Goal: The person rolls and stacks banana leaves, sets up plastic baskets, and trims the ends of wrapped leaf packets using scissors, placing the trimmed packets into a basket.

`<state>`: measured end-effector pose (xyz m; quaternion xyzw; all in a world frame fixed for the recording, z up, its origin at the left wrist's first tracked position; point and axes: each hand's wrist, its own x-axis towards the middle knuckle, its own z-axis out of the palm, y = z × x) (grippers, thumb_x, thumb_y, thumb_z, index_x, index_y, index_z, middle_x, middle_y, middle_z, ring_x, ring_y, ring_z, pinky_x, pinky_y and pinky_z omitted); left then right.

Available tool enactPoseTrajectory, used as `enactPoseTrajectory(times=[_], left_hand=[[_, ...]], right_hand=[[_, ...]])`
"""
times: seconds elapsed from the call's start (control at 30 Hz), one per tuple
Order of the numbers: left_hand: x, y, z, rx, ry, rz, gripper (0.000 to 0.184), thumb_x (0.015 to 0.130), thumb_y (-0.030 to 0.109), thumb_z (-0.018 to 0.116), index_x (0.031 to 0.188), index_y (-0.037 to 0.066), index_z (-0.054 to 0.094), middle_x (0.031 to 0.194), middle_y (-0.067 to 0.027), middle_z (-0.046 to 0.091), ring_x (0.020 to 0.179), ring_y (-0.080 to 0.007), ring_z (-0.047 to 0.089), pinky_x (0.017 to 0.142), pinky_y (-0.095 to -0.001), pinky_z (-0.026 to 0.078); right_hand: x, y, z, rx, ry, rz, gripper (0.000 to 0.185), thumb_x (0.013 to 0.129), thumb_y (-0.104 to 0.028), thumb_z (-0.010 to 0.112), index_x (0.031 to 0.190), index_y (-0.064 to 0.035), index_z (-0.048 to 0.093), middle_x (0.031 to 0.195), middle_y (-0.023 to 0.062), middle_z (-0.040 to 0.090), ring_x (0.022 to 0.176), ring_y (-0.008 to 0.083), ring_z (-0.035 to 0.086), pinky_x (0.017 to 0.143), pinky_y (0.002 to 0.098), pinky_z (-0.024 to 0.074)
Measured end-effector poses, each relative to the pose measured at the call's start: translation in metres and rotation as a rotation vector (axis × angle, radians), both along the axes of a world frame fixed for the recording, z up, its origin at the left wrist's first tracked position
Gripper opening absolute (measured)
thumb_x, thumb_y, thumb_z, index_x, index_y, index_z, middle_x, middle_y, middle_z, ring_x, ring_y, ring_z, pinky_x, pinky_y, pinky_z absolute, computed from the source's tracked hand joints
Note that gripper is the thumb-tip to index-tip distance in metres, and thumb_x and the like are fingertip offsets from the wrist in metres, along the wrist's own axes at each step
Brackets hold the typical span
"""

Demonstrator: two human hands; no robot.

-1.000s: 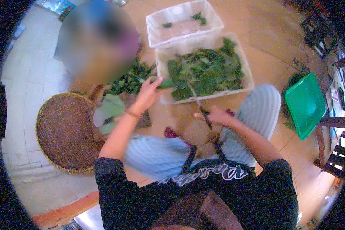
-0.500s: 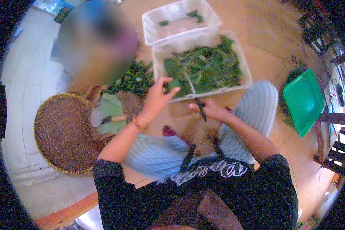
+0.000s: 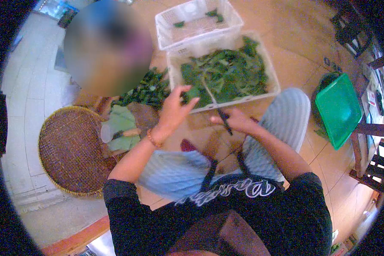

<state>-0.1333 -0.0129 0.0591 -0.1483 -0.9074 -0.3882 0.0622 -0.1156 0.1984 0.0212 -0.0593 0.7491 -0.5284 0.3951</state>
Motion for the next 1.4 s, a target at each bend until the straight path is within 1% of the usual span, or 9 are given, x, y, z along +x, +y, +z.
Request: enactPoseTrajectory(times=[0.3,0.57,0.77,0.87,0.97,1.07,1.17,1.27,1.4], left_hand=[[0.000,0.002,0.003,-0.008,-0.010,-0.013,0.035,0.074,0.016,0.066,0.095,-0.003,0.046,0.094,-0.0182,0.055,0.091,-0.0323,0.053,0.079,-0.0359,0.043],[-0.004,0.000,-0.009,-0.002,-0.040,0.029,0.036,0.072,0.018,0.068,0.092,-0.002,0.046,0.088,-0.0175,0.056,0.083,-0.0317,0.056,0.074,-0.0354,0.045],[-0.019,-0.015,-0.022,-0.107,-0.494,0.127,0.042,0.069,0.022,0.071,0.090,-0.003,0.044,0.080,-0.0153,0.052,0.066,-0.0218,0.056,0.062,-0.0325,0.049],[-0.056,-0.024,-0.042,0.230,-0.938,0.202,0.044,0.070,0.025,0.071,0.089,-0.004,0.043,0.080,-0.0108,0.049,0.067,-0.0181,0.056,0.062,-0.0303,0.052],[-0.124,-0.030,-0.046,1.071,-0.779,0.054,0.044,0.077,0.025,0.066,0.098,-0.005,0.041,0.094,-0.0092,0.049,0.086,-0.0224,0.056,0.073,-0.0348,0.052],[-0.181,-0.049,-0.015,1.358,-0.468,-0.088,0.051,0.080,0.024,0.061,0.117,-0.001,0.036,0.109,-0.0113,0.049,0.092,-0.0223,0.055,0.077,-0.0371,0.051],[-0.199,-0.089,-0.014,0.966,-0.312,0.007,0.050,0.081,0.024,0.059,0.120,0.001,0.037,0.108,-0.0094,0.051,0.092,-0.0229,0.055,0.076,-0.0358,0.051],[-0.218,-0.181,-0.089,-0.160,-0.068,0.071,0.047,0.074,0.017,0.063,0.116,0.004,0.046,0.110,-0.0191,0.052,0.090,-0.0353,0.055,0.076,-0.0374,0.047],[-0.193,-0.265,-0.186,-0.830,-0.384,0.182,0.044,0.070,0.016,0.062,0.111,0.007,0.049,0.117,-0.0169,0.048,0.104,-0.0384,0.047,0.086,-0.0443,0.040]], right_hand=[[0.004,-0.002,-0.009,0.056,0.054,-0.087,0.048,0.074,-0.046,0.062,0.090,-0.0015,0.062,0.071,0.0081,0.061,0.066,0.0169,0.054,0.062,0.0330,0.0444],[0.004,-0.002,0.001,0.104,0.014,-0.087,0.041,0.075,-0.041,0.063,0.088,-0.0022,0.063,0.071,0.0078,0.062,0.064,0.0153,0.054,0.061,0.0340,0.0450],[0.003,-0.003,-0.013,-0.022,0.146,-0.204,0.040,0.076,-0.041,0.063,0.081,-0.0012,0.062,0.065,0.0058,0.061,0.060,0.0151,0.053,0.058,0.0337,0.0446],[-0.001,0.001,-0.030,0.014,0.100,-0.209,0.039,0.076,-0.041,0.063,0.073,-0.0019,0.060,0.061,0.0024,0.056,0.056,0.0128,0.050,0.052,0.0303,0.0420],[-0.001,-0.006,-0.030,-0.048,0.026,-0.290,0.039,0.076,-0.041,0.063,0.065,-0.0045,0.055,0.057,-0.0018,0.048,0.053,0.0091,0.044,0.047,0.0260,0.0363],[-0.004,-0.001,-0.047,0.007,0.053,-0.303,0.038,0.077,-0.041,0.062,0.064,-0.0063,0.055,0.055,-0.0010,0.049,0.052,0.0089,0.046,0.047,0.0266,0.0368],[-0.007,-0.006,-0.026,-0.019,-0.030,-0.322,0.039,0.077,-0.042,0.061,0.064,-0.0056,0.055,0.055,-0.0004,0.050,0.052,0.0100,0.046,0.048,0.0281,0.0379],[-0.006,-0.005,-0.045,0.122,-0.022,-0.242,0.041,0.076,-0.043,0.061,0.065,-0.0038,0.054,0.055,-0.0001,0.050,0.052,0.0103,0.044,0.049,0.0294,0.0384],[0.000,-0.010,-0.054,0.102,0.070,-0.164,0.033,0.080,-0.034,0.060,0.065,-0.0055,0.052,0.052,-0.0005,0.050,0.047,0.0070,0.046,0.044,0.0216,0.0360]])
